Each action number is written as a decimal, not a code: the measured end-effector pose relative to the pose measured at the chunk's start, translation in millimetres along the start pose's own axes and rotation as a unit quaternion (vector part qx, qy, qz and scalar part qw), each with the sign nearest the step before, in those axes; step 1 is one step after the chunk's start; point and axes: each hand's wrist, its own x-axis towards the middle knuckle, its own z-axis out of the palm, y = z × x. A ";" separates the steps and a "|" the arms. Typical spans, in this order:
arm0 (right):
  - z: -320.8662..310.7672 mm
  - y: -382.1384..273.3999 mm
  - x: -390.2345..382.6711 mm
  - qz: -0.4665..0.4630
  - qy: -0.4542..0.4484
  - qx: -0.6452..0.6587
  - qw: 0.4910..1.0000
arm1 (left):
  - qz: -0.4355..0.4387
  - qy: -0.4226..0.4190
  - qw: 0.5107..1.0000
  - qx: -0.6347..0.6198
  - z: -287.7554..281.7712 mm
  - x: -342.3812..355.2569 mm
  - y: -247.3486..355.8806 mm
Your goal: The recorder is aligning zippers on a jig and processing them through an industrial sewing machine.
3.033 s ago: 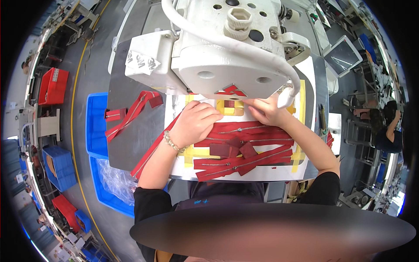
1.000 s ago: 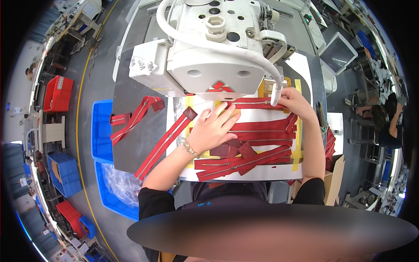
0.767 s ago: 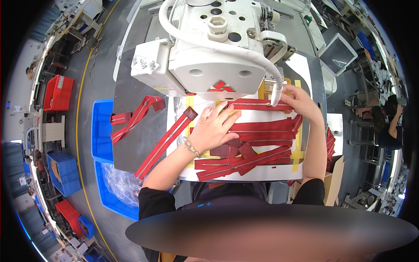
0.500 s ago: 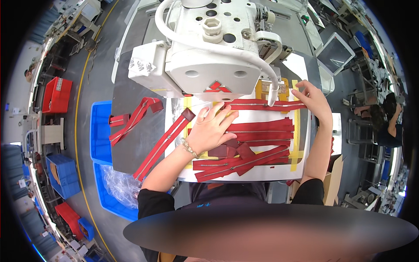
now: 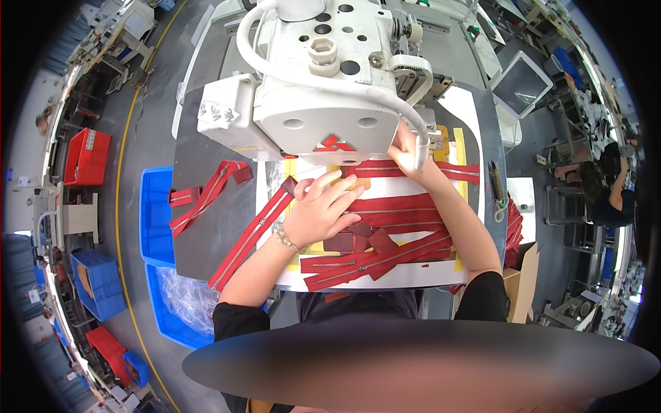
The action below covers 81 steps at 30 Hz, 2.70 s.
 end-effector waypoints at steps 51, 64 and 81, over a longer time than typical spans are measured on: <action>-20.4 -6.4 -50.9 -0.159 -0.102 -0.300 0.935 | -0.083 -0.228 0.914 -0.325 -6.5 -4.7 -6.8; -20.6 3.1 -60.7 -0.098 -0.098 -0.261 0.955 | -0.116 -0.253 0.910 -0.307 -19.3 -14.4 -1.5; -17.4 -13.4 -45.5 -0.175 -0.107 -0.321 0.925 | -0.115 -0.275 0.911 -0.283 -21.0 -6.1 -2.6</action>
